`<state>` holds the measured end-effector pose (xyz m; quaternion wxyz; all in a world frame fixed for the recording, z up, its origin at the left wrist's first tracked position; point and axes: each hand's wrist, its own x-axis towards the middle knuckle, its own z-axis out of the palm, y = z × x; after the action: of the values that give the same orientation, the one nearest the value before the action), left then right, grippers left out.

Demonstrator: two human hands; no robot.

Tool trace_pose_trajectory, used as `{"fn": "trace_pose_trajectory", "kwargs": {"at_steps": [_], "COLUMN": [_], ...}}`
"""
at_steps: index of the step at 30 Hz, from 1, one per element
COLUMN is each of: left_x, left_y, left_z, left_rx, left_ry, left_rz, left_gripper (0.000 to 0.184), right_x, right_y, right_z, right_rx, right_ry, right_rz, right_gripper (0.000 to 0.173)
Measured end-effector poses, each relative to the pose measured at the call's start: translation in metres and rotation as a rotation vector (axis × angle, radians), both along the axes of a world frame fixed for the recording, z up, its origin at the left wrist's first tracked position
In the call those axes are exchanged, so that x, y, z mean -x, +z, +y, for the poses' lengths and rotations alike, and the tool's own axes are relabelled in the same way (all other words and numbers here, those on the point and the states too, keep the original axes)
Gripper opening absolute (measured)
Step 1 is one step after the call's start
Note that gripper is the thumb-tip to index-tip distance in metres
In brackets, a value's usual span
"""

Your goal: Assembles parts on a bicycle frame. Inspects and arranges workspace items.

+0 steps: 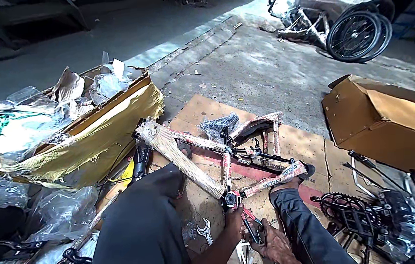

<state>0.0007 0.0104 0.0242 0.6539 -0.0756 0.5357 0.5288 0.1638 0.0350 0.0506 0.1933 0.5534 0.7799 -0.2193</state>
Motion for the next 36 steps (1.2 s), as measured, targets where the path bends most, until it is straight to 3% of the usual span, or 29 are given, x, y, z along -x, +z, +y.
{"fn": "trace_pose_trajectory", "kwargs": {"at_steps": [6, 10, 13, 16, 21, 26, 28, 32, 36], "left_x": [0.001, -0.001, 0.010, 0.027, 0.065, 0.113, 0.134, 0.162, 0.163], "left_y": [-0.018, -0.030, -0.025, -0.013, -0.010, 0.005, 0.018, 0.024, 0.026], "left_z": [-0.013, -0.021, -0.020, -0.019, -0.016, 0.003, 0.023, 0.072, 0.082], "left_rx": [-0.076, -0.132, -0.050, 0.095, 0.164, 0.199, 0.161, 0.157, 0.073], "left_ry": [-0.087, -0.111, -0.196, -0.395, -0.748, -1.191, -1.432, -1.834, -1.868], "left_rz": [-0.043, -0.094, -0.065, 0.096, 0.298, 0.425, 0.485, 0.755, 0.891], "left_gripper": [0.044, 0.051, 0.046, 0.038, 0.034, 0.032, 0.029, 0.043, 0.042], "right_x": [0.011, 0.027, 0.048, 0.069, 0.123, 0.207, 0.241, 0.282, 0.280], "right_y": [-0.002, -0.009, -0.010, -0.019, -0.024, 0.001, 0.010, 0.044, -0.013], "right_z": [-0.018, -0.057, -0.084, -0.108, -0.135, -0.137, -0.126, -0.073, -0.059], "right_rx": [-0.025, 0.041, 0.096, 0.156, 0.284, 0.550, 0.715, 0.930, 1.053], "right_ry": [-0.066, -0.253, -0.433, -0.587, -0.922, -1.377, -1.463, -1.442, -1.291], "right_rz": [-0.030, 0.074, 0.183, 0.357, 0.706, 0.949, 1.094, 1.388, 1.444], "right_gripper": [0.090, 0.095, 0.102, 0.096, 0.057, 0.026, 0.025, 0.030, 0.040]}}
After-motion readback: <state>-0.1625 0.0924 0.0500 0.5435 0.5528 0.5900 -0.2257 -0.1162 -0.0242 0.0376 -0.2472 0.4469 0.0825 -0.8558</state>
